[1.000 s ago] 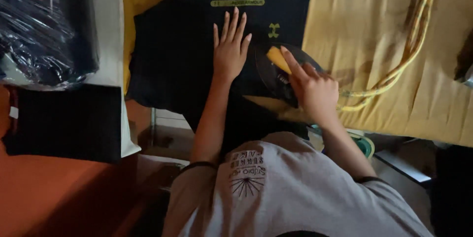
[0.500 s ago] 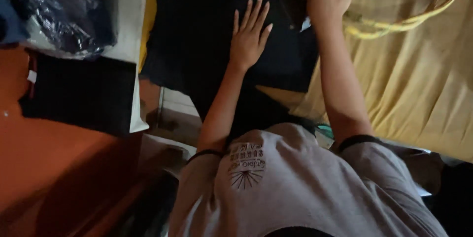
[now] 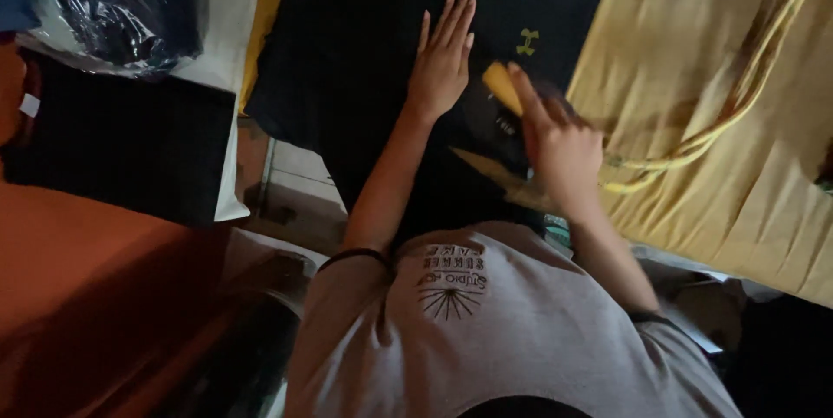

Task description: The person unfolds a black garment on a yellow surface, smooths it by hand, and presses it with an iron. They then fold the garment into a smaller rectangle, pressing it with the iron after each fold.

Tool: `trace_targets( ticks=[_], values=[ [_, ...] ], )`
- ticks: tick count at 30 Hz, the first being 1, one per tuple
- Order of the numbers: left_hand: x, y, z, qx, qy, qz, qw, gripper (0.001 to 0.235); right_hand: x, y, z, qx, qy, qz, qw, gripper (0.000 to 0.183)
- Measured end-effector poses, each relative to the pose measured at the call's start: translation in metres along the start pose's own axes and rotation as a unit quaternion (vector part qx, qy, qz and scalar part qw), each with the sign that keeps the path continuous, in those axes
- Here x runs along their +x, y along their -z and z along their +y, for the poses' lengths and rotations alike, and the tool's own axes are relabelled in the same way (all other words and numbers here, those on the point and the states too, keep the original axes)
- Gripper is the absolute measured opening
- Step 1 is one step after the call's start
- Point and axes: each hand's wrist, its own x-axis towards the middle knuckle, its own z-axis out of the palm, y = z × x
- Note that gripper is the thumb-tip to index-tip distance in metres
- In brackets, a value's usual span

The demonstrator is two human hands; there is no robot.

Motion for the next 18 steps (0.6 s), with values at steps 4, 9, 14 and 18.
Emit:
trace_targets(
  ticks=[4,9,14,18],
  values=[
    [0.001,-0.005,-0.013,-0.079,-0.011,0.097,0.992,0.049,0.005,-0.004,-0.010,-0.075,-0.010,0.002,0.997,0.064],
    [-0.006,0.038,-0.034,-0.023,0.103,0.082,0.991,0.047,0.061,-0.051,0.008,-0.128,0.023,0.066,0.989,0.064],
    [-0.028,0.088,-0.088,0.058,0.159,0.147,0.975,0.043,0.131,-0.132,0.048,-0.165,0.059,0.158,0.972,0.053],
    [-0.052,0.104,-0.130,0.151,0.174,0.197,0.953,0.042,0.159,-0.200,0.086,-0.223,0.042,0.012,0.974,0.015]
  ],
)
